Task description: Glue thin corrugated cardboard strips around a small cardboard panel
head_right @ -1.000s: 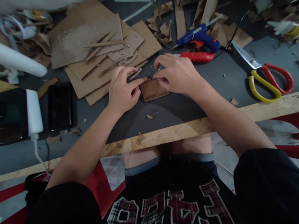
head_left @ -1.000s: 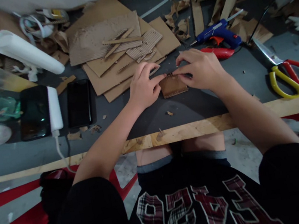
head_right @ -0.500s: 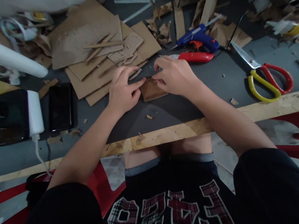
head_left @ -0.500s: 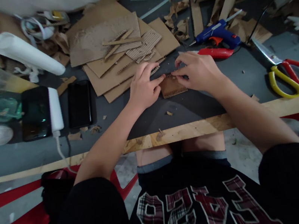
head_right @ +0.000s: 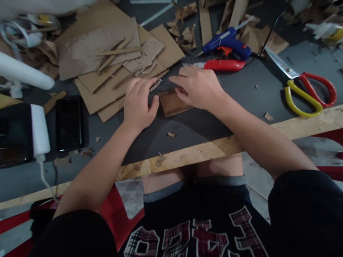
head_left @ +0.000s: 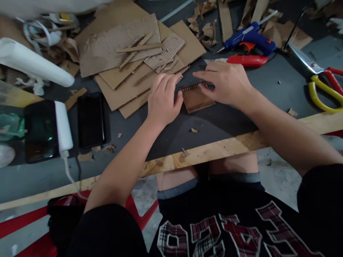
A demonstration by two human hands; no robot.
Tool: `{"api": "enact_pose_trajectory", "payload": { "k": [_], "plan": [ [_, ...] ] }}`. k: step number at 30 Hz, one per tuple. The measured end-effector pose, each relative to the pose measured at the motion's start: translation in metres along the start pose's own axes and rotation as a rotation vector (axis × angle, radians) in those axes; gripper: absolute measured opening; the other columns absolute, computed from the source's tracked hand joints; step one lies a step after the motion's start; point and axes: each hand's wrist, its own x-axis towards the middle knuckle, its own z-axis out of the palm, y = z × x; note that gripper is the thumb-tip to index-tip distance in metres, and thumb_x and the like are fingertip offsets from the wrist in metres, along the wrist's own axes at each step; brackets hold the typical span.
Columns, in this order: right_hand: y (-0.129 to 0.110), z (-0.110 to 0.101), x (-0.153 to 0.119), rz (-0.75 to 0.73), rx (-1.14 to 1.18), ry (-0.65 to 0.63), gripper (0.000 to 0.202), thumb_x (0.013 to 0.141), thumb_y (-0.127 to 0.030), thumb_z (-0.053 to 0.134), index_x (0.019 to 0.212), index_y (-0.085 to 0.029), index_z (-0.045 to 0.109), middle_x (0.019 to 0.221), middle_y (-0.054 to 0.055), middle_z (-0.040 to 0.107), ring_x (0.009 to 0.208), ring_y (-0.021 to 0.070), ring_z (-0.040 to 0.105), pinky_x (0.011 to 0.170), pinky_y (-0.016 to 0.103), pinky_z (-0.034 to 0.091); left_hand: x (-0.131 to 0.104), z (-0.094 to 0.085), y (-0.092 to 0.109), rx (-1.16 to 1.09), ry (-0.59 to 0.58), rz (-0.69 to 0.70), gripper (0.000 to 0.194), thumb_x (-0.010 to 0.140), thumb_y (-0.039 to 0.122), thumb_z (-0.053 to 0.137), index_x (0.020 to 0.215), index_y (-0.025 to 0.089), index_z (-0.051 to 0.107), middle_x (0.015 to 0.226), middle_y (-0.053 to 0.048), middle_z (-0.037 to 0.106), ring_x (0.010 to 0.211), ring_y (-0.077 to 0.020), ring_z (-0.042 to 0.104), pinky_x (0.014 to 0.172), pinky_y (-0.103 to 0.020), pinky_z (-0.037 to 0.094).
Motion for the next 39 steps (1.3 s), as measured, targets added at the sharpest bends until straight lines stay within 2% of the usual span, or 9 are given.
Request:
{"api": "enact_pose_trajectory", "payload": {
  "k": [3,9,15,26,34,39],
  "plan": [
    [0.0,0.003,0.001,-0.002,-0.009,-0.01,0.041,0.094,-0.033,0.042,0.125,-0.024,0.067,0.108,0.013,0.069,0.099,0.0306,0.058,0.067,0.036,0.038,0.0,0.001,0.0,-0.006,-0.017,-0.004,0.04,0.098,0.037,0.039,0.132,0.021,0.051,0.126,-0.011,0.064,0.126,-0.028,0.054,0.111,-0.047,0.043],
    [-0.002,0.011,0.005,-0.021,-0.018,-0.003,0.036,0.098,-0.032,0.04,0.11,-0.023,0.072,0.108,0.012,0.067,0.097,0.026,0.058,0.063,0.035,0.035,0.001,0.001,0.001,-0.036,-0.071,-0.043,0.039,0.094,0.029,0.045,0.13,0.019,0.052,0.126,-0.012,0.064,0.128,-0.0294,0.052,0.112,-0.048,0.042],
    [-0.001,0.012,0.006,-0.061,-0.024,-0.014,0.034,0.097,-0.031,0.041,0.105,-0.021,0.073,0.108,0.011,0.066,0.1,0.0258,0.058,0.062,0.035,0.034,0.002,0.003,-0.002,-0.011,-0.031,-0.007,0.035,0.094,0.028,0.046,0.126,0.021,0.057,0.123,-0.011,0.066,0.125,-0.0285,0.055,0.109,-0.048,0.045],
    [-0.009,0.012,0.003,-0.12,0.022,-0.029,0.033,0.097,-0.031,0.042,0.102,-0.021,0.074,0.105,0.011,0.068,0.105,0.0281,0.058,0.069,0.035,0.036,0.004,0.004,-0.001,-0.052,-0.037,0.028,0.022,0.095,0.031,0.052,0.095,0.018,0.069,0.11,-0.008,0.068,0.117,-0.0254,0.058,0.102,-0.045,0.05],
    [-0.012,0.008,0.001,-0.139,0.014,-0.004,0.037,0.099,-0.033,0.038,0.102,-0.022,0.074,0.103,0.01,0.068,0.101,0.0265,0.058,0.069,0.036,0.035,0.005,0.003,-0.001,-0.088,-0.037,0.036,0.021,0.095,0.032,0.052,0.092,0.02,0.069,0.104,-0.006,0.069,0.114,-0.0245,0.059,0.101,-0.047,0.05],
    [-0.012,0.011,0.001,-0.159,-0.016,0.05,0.036,0.098,-0.033,0.04,0.098,-0.02,0.073,0.099,0.009,0.068,0.096,0.0243,0.059,0.064,0.034,0.033,0.003,0.005,-0.002,-0.097,0.004,0.046,0.019,0.093,0.032,0.053,0.092,0.021,0.068,0.104,-0.006,0.069,0.113,-0.0245,0.06,0.102,-0.047,0.049]
  ]
}}
